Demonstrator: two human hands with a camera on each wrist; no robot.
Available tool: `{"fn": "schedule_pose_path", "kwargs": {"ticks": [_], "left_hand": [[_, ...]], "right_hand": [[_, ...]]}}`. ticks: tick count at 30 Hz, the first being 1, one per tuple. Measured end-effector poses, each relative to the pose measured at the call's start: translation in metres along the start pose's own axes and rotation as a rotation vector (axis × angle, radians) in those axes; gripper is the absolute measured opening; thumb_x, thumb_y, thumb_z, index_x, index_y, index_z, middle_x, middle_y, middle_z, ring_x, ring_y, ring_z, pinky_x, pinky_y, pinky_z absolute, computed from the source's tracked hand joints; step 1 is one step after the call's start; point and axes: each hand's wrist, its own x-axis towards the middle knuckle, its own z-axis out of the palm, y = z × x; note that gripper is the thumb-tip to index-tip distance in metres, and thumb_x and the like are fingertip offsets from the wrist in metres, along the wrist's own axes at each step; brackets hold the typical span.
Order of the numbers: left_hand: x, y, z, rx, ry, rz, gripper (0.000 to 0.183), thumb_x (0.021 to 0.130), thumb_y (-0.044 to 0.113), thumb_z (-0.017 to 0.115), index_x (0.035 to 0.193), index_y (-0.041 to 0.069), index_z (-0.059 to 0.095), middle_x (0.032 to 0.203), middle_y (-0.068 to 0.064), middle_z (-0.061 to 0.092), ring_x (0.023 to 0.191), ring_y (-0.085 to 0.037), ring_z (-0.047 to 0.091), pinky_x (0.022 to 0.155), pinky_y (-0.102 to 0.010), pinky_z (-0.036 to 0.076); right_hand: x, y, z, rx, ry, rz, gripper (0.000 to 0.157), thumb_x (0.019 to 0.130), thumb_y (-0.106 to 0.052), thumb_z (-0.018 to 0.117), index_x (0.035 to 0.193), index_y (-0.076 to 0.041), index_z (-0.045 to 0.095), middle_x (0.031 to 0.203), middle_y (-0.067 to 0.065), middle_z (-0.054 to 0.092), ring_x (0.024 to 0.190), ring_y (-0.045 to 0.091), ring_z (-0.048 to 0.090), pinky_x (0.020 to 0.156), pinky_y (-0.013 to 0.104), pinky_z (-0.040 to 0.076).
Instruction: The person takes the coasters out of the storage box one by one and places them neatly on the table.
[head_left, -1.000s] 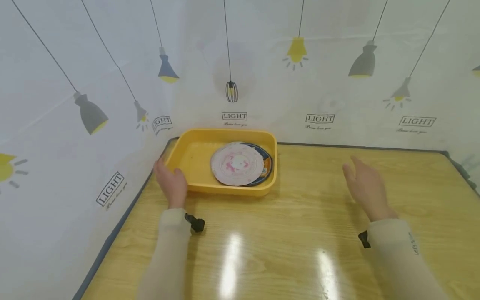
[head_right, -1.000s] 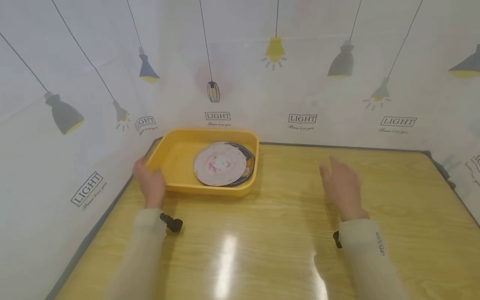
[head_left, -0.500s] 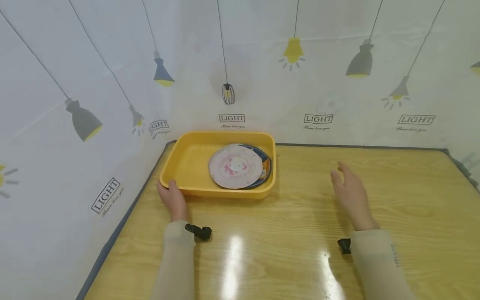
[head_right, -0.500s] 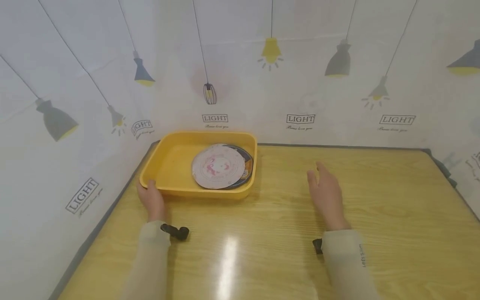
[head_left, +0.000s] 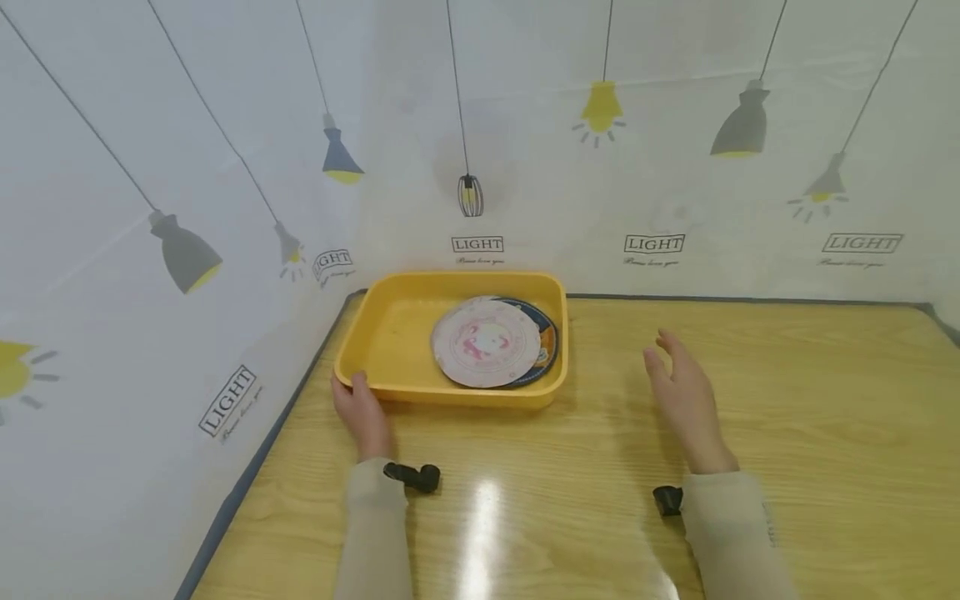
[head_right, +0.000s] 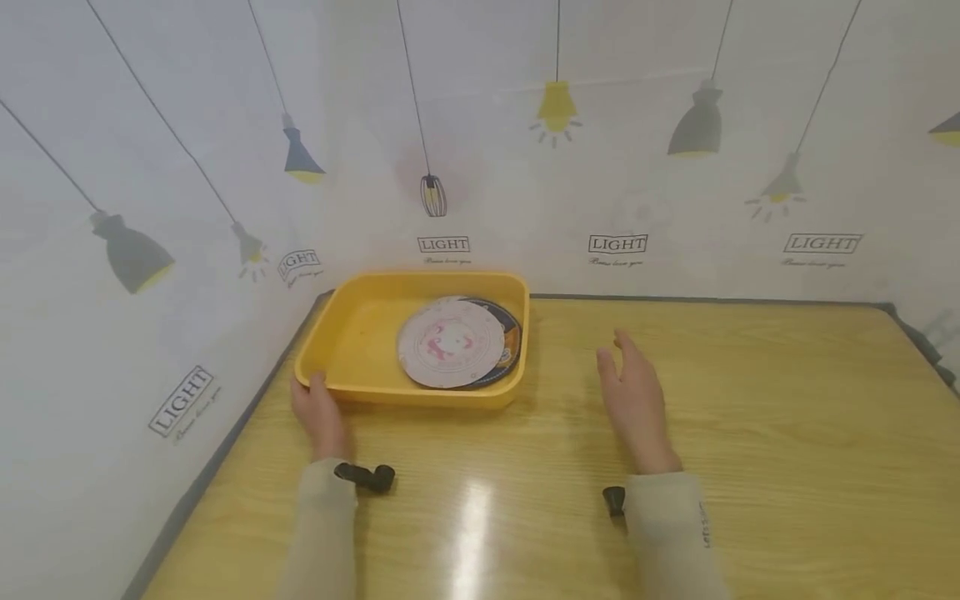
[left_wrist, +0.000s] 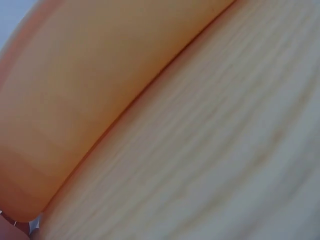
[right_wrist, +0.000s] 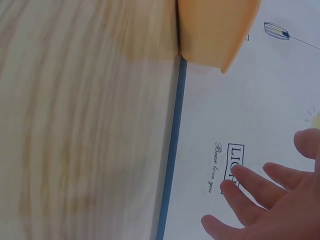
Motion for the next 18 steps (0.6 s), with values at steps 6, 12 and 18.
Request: {"fn": "schedule_pose_path", "kwargs": {"ticks": [6, 12, 18], "left_hand": [[0.000, 0.004, 0.000, -0.029, -0.015, 0.008, 0.047, 0.089, 0.012, 0.042, 0.136, 0.018, 0.041, 0.135, 0.001, 0.046, 0.123, -0.015, 0.042, 0.103, -0.027, 0.030], [0.000, 0.003, -0.001, -0.039, -0.004, -0.018, 0.047, 0.089, 0.011, 0.042, 0.135, 0.018, 0.042, 0.135, 0.002, 0.046, 0.123, -0.015, 0.042, 0.103, -0.026, 0.031], [0.001, 0.008, -0.002, -0.044, -0.019, -0.041, 0.047, 0.089, 0.010, 0.042, 0.135, 0.018, 0.041, 0.135, 0.003, 0.046, 0.123, -0.015, 0.042, 0.103, -0.026, 0.031]], "right_hand": [[0.002, -0.007, 0.011, 0.031, 0.004, 0.017, 0.068, 0.094, -0.053, 0.028, 0.148, -0.014, 0.014, 0.148, 0.014, 0.027, 0.132, 0.042, 0.025, 0.100, 0.061, 0.024], [0.004, -0.012, 0.023, 0.045, 0.004, 0.021, 0.066, 0.094, -0.052, 0.029, 0.148, -0.016, 0.015, 0.148, 0.013, 0.028, 0.133, 0.039, 0.026, 0.101, 0.059, 0.024], [0.008, -0.025, 0.039, 0.095, 0.025, 0.000, 0.065, 0.094, -0.051, 0.033, 0.147, -0.016, 0.021, 0.146, 0.012, 0.032, 0.131, 0.038, 0.030, 0.102, 0.057, 0.026]]}}
